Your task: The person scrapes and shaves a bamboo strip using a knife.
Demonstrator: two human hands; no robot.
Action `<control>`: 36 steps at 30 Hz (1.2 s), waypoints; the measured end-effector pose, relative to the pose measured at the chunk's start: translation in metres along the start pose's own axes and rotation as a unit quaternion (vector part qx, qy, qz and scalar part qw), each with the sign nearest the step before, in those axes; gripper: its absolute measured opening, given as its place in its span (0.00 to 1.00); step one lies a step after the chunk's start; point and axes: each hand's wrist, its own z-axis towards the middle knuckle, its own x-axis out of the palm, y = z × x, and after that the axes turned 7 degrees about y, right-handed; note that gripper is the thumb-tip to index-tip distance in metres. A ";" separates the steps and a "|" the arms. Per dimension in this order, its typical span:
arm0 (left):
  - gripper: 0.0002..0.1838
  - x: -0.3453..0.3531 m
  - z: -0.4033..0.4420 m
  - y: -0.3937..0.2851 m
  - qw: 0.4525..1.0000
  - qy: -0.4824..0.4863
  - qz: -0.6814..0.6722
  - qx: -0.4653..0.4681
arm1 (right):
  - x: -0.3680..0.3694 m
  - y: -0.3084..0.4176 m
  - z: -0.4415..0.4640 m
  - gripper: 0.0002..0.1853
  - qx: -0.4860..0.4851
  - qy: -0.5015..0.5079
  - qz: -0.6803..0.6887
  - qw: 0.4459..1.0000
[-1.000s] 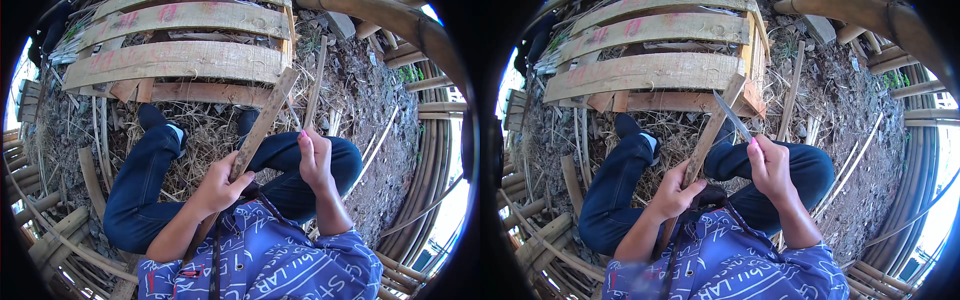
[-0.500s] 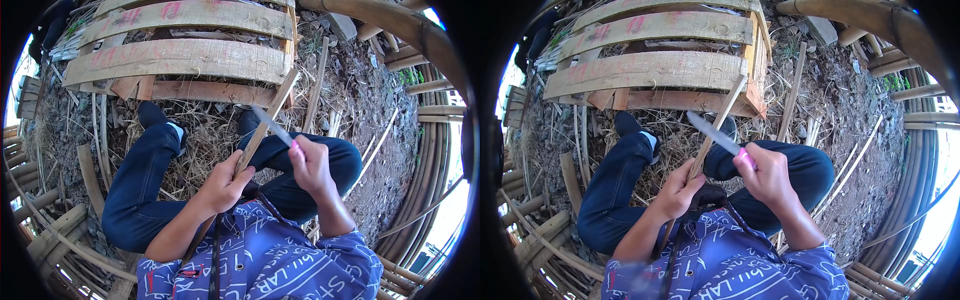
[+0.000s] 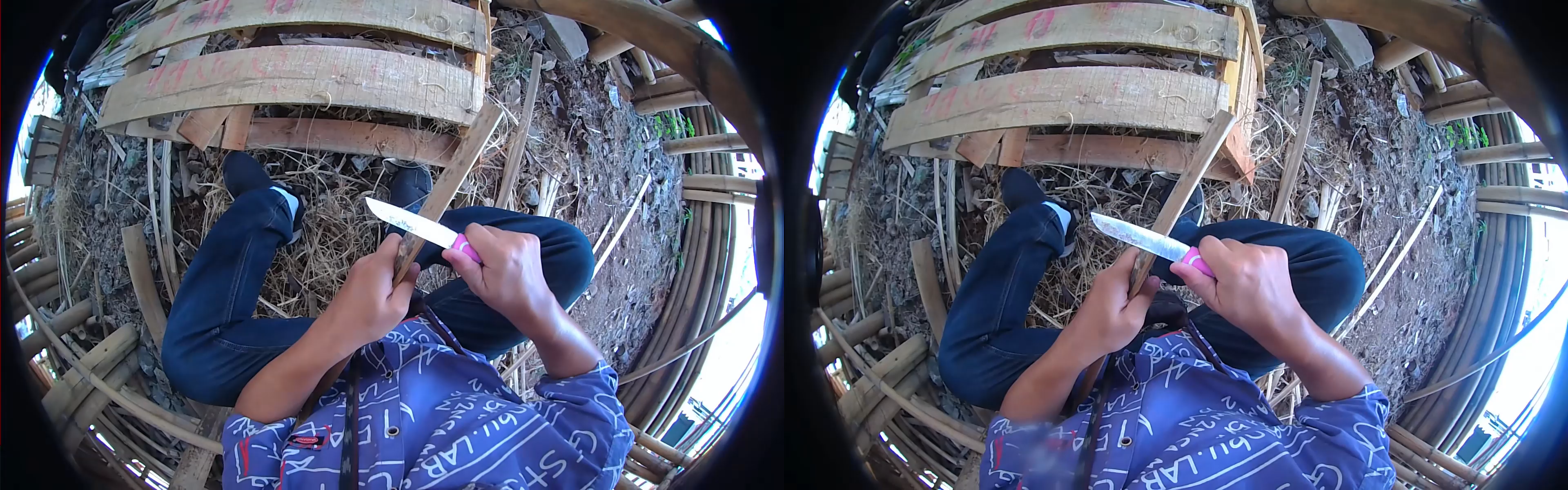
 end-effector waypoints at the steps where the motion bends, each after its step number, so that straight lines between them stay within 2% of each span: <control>1: 0.08 -0.001 0.000 -0.002 1.000 0.000 0.010 -0.001 | 0.000 -0.001 0.001 0.21 -0.011 -0.003 -0.003 1.000; 3: 0.08 0.000 -0.002 -0.001 1.000 -0.002 0.021 -0.002 | -0.004 -0.003 0.006 0.21 -0.037 -0.021 -0.003 0.999; 5: 0.07 0.007 -0.006 0.004 1.000 0.013 0.021 -0.012 | -0.012 -0.015 0.012 0.21 0.073 -0.086 0.013 0.994; 9: 0.05 0.009 -0.003 0.001 0.999 0.049 -0.013 -0.020 | -0.032 -0.035 0.020 0.20 0.068 -0.109 -0.045 0.991; 12: 0.04 0.009 0.000 -0.005 0.997 0.052 -0.054 -0.027 | -0.030 -0.037 0.022 0.19 0.067 -0.119 -0.032 0.990; 14: 0.04 0.007 0.002 -0.004 0.995 0.044 -0.081 -0.033 | -0.025 -0.029 0.019 0.18 0.085 -0.128 0.037 0.987; 17: 0.03 0.002 0.004 -0.002 0.989 0.021 -0.137 -0.045 | -0.009 -0.008 0.004 0.17 0.047 -0.066 0.075 0.994; 19: 0.07 -0.001 0.006 -0.001 0.997 0.051 -0.051 0.000 | -0.001 -0.003 -0.001 0.17 0.037 -0.037 0.053 0.997; 27: 0.08 -0.003 0.002 -0.012 1.000 0.025 -0.002 -0.008 | -0.003 -0.008 0.003 0.19 0.012 -0.029 0.016 0.999; 29: 0.08 -0.002 0.003 -0.011 0.999 0.021 0.022 0.011 | -0.003 -0.013 0.004 0.18 0.025 -0.064 0.026 0.997; 30: 0.08 0.001 0.002 -0.010 1.000 0.020 0.022 0.011 | -0.010 -0.016 0.007 0.18 0.086 -0.086 0.018 0.992; 31: 0.07 0.006 -0.001 -0.009 1.000 0.015 0.009 0.002 | -0.015 -0.030 0.010 0.17 0.107 -0.111 -0.003 0.988; 33: 0.06 0.010 -0.007 -0.009 1.000 0.016 -0.004 -0.009 | -0.025 -0.050 0.015 0.18 0.100 -0.163 -0.013 0.981; 35: 0.07 0.010 -0.009 -0.017 0.998 0.050 -0.034 -0.001 | -0.038 -0.076 0.021 0.19 0.177 -0.171 -0.066 0.967; 36: 0.07 0.012 -0.010 -0.019 0.998 0.053 -0.036 0.001 | -0.038 -0.079 0.013 0.19 0.179 -0.171 -0.069 0.966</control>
